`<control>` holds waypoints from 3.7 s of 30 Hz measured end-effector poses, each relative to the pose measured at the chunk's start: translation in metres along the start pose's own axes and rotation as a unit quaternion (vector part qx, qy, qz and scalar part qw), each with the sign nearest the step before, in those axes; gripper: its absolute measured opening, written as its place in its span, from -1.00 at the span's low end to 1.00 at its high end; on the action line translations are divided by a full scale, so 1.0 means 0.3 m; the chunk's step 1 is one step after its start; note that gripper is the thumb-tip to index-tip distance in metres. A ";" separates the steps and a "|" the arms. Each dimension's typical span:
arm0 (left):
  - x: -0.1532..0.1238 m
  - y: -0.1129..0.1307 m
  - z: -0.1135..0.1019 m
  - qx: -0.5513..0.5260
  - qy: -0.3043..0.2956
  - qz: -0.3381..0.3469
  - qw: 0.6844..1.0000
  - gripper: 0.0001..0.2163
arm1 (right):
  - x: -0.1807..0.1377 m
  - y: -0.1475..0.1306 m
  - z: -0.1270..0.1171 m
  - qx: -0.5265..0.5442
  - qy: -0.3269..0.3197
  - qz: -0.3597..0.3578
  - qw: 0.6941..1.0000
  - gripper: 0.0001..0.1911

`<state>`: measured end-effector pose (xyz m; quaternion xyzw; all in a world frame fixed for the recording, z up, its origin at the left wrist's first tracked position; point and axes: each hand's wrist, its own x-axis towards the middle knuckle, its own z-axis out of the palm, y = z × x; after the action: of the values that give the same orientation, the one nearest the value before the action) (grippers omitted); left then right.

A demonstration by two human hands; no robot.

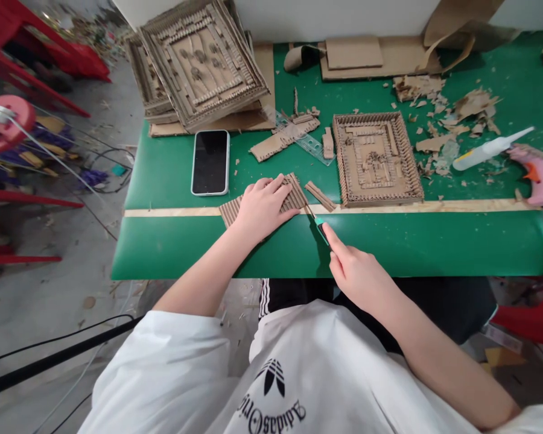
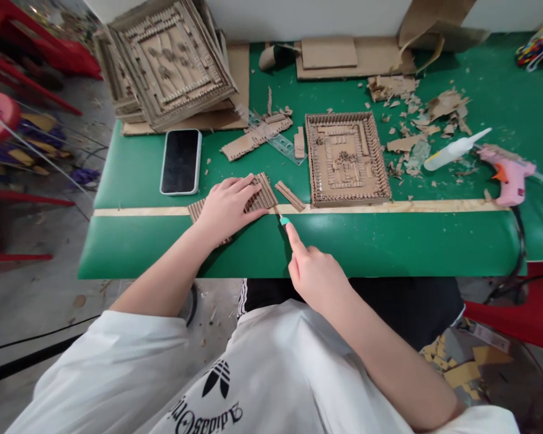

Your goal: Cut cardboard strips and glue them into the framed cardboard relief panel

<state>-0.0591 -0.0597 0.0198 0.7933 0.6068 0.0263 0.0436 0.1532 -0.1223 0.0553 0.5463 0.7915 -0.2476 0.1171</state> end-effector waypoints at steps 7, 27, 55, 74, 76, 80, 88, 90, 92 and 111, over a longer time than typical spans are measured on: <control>0.018 -0.001 -0.049 0.036 -0.049 0.038 0.997 -0.55 | -0.055 0.067 -0.006 0.171 0.011 -0.062 0.983 -0.41; 0.152 -0.033 -0.195 0.114 -0.060 -0.057 0.990 -0.67 | 0.164 -0.006 -0.098 0.211 0.178 -0.146 0.950 -0.41; 0.142 -0.027 -0.178 0.078 -0.033 -0.079 0.993 -0.73 | 0.182 -0.014 -0.080 0.188 0.187 -0.143 0.953 -0.42; 0.144 -0.031 -0.177 0.069 -0.031 -0.078 0.994 -0.72 | 0.182 -0.022 -0.075 0.169 0.199 -0.141 0.955 -0.42; 0.144 -0.031 -0.176 0.063 -0.031 -0.078 0.994 -0.72 | 0.181 -0.024 -0.077 0.170 0.197 -0.143 0.955 -0.42; 0.144 -0.030 -0.174 0.061 -0.030 -0.080 0.994 -0.71 | 0.181 -0.034 -0.081 0.153 0.197 -0.141 0.958 -0.42; 0.142 -0.023 -0.180 0.070 -0.037 -0.090 0.993 -0.73 | 0.183 -0.062 -0.115 0.113 0.205 -0.120 0.965 -0.41; 0.141 -0.022 -0.180 0.073 -0.037 -0.091 0.993 -0.73 | 0.179 -0.069 -0.114 0.100 0.205 -0.114 0.967 -0.41; 0.139 -0.020 -0.179 0.073 -0.036 -0.089 0.993 -0.73 | 0.173 -0.074 -0.105 0.083 0.210 -0.103 0.969 -0.40; 0.137 -0.019 -0.179 0.074 -0.034 -0.092 0.992 -0.73 | 0.174 -0.079 -0.081 0.082 0.209 -0.096 0.970 -0.39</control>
<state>-0.0588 -0.0167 0.0720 0.7354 0.6758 -0.0501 0.0078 0.1139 -0.0742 0.0585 0.5150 0.8241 -0.2027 -0.1203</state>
